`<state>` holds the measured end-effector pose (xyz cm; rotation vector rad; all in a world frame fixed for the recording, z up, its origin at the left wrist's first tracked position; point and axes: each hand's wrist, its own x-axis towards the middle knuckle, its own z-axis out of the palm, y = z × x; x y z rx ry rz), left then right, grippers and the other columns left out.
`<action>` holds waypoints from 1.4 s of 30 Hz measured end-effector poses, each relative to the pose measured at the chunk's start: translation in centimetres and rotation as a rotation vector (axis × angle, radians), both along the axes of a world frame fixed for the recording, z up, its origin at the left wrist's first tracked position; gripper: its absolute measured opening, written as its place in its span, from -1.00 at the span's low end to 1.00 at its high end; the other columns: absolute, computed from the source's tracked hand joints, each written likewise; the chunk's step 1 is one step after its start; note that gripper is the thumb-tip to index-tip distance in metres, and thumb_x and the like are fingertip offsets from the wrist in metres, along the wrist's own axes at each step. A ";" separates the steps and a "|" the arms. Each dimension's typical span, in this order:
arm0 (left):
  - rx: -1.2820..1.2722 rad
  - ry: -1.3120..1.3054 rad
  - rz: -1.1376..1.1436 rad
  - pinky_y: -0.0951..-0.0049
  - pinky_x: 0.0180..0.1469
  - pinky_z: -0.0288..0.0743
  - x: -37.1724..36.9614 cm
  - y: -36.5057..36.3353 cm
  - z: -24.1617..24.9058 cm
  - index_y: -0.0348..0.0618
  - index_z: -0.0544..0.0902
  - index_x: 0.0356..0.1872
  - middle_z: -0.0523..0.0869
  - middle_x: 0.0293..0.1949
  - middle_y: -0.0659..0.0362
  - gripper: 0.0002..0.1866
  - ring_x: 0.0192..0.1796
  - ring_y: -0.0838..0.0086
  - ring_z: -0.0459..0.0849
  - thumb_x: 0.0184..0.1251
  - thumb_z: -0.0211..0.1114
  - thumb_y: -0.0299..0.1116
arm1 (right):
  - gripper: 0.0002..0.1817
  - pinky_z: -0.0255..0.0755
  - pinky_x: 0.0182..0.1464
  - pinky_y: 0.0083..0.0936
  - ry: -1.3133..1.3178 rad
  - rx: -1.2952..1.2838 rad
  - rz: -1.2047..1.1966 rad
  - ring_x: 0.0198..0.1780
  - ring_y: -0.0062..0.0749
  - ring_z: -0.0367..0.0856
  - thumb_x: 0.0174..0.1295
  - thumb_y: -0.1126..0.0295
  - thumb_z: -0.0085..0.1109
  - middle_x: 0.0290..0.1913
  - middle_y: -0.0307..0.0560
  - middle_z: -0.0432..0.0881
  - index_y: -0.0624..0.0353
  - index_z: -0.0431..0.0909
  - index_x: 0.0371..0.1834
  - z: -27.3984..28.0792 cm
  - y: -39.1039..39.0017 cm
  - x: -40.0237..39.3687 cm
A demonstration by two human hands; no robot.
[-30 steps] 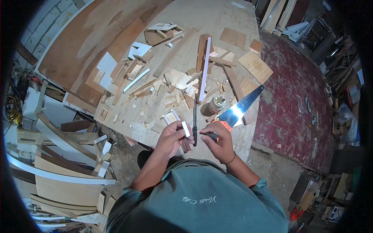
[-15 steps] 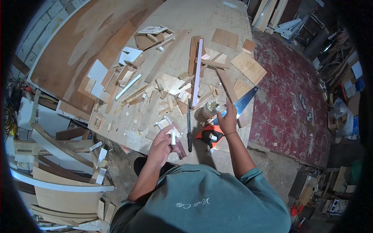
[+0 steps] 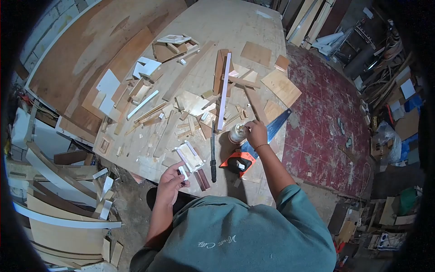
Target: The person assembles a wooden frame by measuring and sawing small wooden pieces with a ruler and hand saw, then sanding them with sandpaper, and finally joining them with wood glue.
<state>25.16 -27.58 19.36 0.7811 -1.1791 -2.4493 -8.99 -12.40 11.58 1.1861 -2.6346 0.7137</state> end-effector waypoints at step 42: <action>-0.340 0.292 -0.330 0.49 -0.44 0.62 -3.4 4.7 11.2 -0.31 0.47 0.11 0.66 -0.27 0.04 -0.54 -0.39 0.48 0.66 0.13 0.33 -0.59 | -0.92 0.40 -0.15 -0.59 -1.089 -1.576 0.195 -0.31 -0.56 0.52 0.33 0.44 -0.06 -0.31 -0.14 0.55 0.21 0.39 -0.22 17.0 10.4 17.0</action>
